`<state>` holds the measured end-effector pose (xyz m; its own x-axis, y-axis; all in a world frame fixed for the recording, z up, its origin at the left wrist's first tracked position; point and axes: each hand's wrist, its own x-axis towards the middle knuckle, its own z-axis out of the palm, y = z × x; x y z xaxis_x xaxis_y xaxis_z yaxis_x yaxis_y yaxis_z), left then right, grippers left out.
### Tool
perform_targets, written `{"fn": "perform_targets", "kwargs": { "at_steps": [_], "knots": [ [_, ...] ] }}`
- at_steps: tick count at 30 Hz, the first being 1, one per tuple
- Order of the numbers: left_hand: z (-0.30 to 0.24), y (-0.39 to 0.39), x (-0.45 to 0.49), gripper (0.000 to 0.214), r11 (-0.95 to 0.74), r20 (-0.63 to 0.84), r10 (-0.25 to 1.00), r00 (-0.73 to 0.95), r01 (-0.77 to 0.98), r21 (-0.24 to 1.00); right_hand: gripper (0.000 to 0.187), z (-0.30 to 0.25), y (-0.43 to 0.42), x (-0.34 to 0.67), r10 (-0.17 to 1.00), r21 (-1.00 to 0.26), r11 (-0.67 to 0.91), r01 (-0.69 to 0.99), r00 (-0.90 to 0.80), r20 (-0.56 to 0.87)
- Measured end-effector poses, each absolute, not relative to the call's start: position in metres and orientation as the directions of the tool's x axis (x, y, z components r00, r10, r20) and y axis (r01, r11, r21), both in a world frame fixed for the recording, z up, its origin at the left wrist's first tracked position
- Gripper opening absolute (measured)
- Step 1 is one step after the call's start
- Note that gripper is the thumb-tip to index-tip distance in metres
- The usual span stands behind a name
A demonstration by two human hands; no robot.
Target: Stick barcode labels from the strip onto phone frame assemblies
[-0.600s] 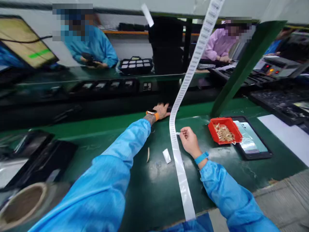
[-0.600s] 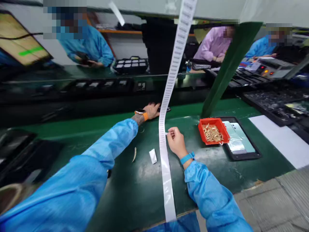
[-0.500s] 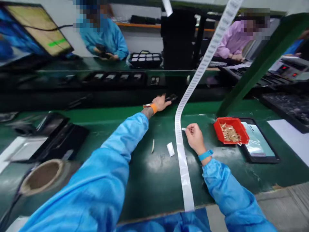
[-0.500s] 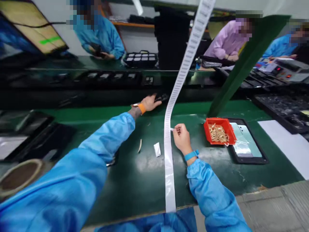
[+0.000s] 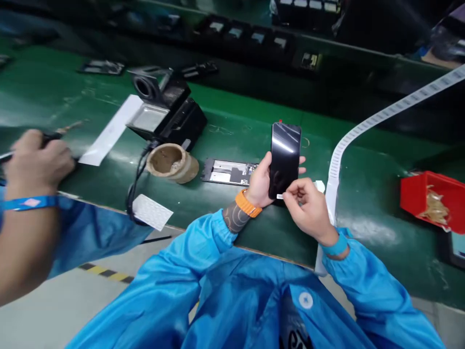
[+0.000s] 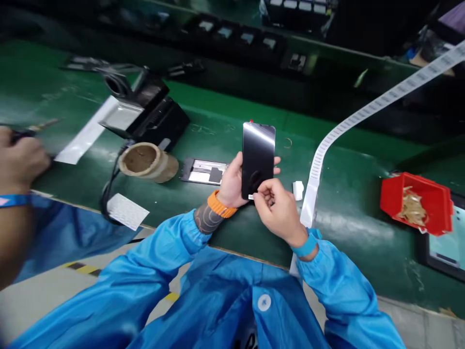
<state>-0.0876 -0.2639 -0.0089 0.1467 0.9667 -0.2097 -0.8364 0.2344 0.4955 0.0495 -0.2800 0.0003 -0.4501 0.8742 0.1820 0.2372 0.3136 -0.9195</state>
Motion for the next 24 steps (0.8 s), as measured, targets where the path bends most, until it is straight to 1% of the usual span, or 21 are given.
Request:
{"fn": "perform_targets", "kwargs": {
  "at_steps": [7, 12, 16, 19, 21, 22, 24],
  "knots": [
    [-0.01, -0.267, -0.082, 0.058, 0.216, -0.198, 0.971, 0.131, -0.837, 0.502, 0.01, -0.005, -0.282, 0.046, 0.898, -0.911, 0.297, 0.287, -0.407, 0.165],
    [-0.008, -0.267, -0.082, 0.057, 0.227, -0.217, 0.967, 0.133, -0.836, 0.499, 0.01, -0.001, -0.278, 0.048, 0.876, -0.901, 0.314, 0.299, -0.458, 0.153],
    [-0.007, -0.268, -0.08, 0.059, 0.235, -0.23, 0.964, 0.134, -0.833, 0.5, 0.009, 0.0, -0.28, 0.049, 0.863, -0.876, 0.359, 0.322, -0.473, 0.18],
    [-0.008, -0.269, -0.079, 0.058, 0.228, -0.241, 0.963, 0.117, -0.831, 0.507, 0.008, 0.0, -0.281, 0.047, 0.841, -0.805, 0.445, 0.393, -0.491, 0.225],
    [-0.006, -0.27, -0.08, 0.058, 0.223, -0.26, 0.96, 0.1, -0.833, 0.505, 0.008, -0.001, -0.279, 0.048, 0.838, -0.753, 0.476, 0.454, -0.495, 0.231],
    [-0.005, -0.271, -0.081, 0.058, 0.223, -0.269, 0.959, 0.094, -0.836, 0.502, 0.011, -0.003, -0.277, 0.049, 0.847, -0.735, 0.468, 0.49, -0.485, 0.216],
    [-0.003, -0.271, -0.083, 0.057, 0.218, -0.271, 0.959, 0.086, -0.835, 0.505, 0.024, -0.007, -0.27, 0.053, 0.884, -0.71, 0.419, 0.566, -0.434, 0.176]
  ]
}}
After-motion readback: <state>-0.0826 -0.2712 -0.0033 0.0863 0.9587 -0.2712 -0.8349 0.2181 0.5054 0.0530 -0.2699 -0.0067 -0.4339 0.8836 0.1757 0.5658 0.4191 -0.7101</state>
